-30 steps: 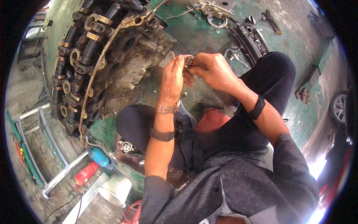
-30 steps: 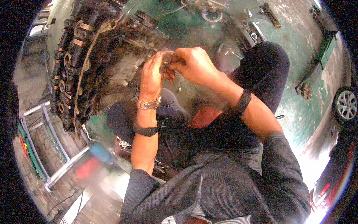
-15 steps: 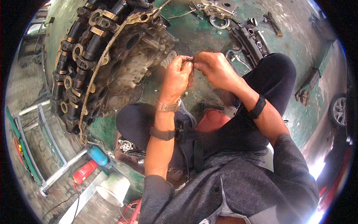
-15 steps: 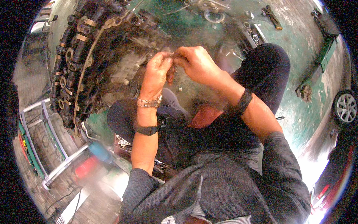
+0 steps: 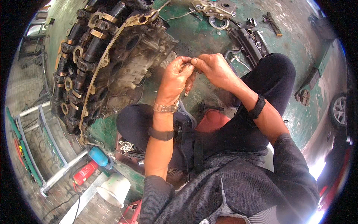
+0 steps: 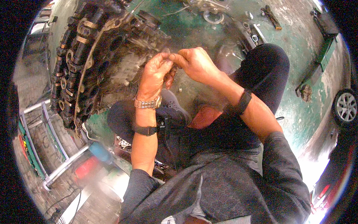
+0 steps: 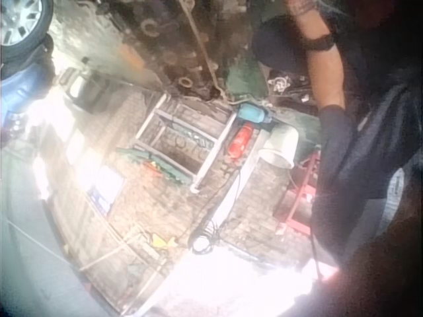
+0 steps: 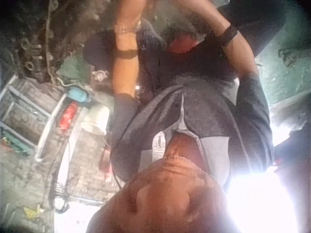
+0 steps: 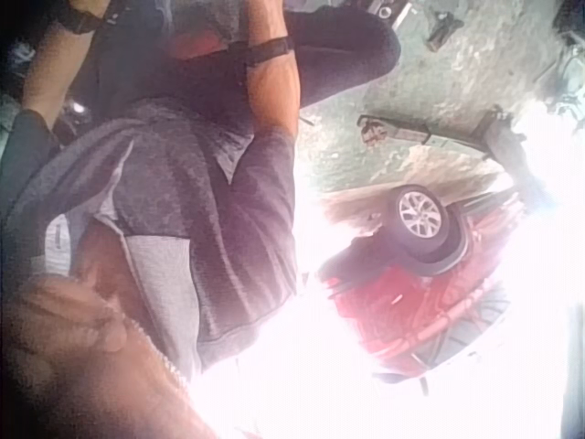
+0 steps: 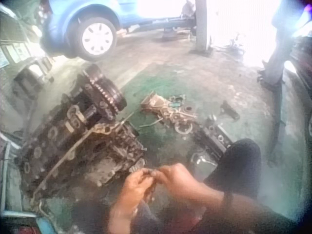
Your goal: The person sits on the floor in a garage and handles small engine parts, repeatedly picking up, inspecting, and placing them into a parts tray. The person manipulates metal components with both hands, occasionally reaching for additional items from the floor.
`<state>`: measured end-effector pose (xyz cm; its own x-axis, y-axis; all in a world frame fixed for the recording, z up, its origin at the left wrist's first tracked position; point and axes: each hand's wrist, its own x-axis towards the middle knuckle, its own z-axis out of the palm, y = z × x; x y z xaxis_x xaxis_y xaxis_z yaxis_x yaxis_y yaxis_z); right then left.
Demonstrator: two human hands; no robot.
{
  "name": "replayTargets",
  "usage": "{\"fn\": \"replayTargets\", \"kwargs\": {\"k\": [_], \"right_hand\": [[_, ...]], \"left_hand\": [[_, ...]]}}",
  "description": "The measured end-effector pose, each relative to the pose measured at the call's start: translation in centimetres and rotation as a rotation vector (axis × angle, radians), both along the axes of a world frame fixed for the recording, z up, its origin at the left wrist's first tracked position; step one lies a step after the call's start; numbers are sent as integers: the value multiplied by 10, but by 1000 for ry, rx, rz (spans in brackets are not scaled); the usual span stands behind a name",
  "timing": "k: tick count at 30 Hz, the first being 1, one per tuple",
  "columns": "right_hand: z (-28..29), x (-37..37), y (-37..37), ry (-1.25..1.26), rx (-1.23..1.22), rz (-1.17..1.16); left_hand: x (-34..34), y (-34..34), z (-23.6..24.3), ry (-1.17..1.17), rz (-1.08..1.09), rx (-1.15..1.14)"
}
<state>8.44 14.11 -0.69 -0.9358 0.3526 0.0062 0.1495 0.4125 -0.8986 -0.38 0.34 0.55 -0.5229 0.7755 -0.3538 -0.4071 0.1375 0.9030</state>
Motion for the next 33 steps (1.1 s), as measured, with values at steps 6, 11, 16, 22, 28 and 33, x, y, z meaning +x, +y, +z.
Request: {"fn": "replayTargets", "kwargs": {"k": [6,11,16,22,28,33], "right_hand": [[2,0,0,-43,34,-57],[3,0,1,-59,-72,-119],[-1,-1,4,-55,-126,-208],[-5,-1,-1,54,-129,-189],[-4,0,1,74,-91,-134],[-10,1,4,77,-137,-120]], "left_hand": [[1,3,-6,47,-33,-8],[3,6,-8,24,103,-25],[1,3,-3,-108,108,43],[2,3,-2,-174,48,114],[-3,-3,-8,-50,-21,93],[0,-2,-5,-93,5,125]]}}
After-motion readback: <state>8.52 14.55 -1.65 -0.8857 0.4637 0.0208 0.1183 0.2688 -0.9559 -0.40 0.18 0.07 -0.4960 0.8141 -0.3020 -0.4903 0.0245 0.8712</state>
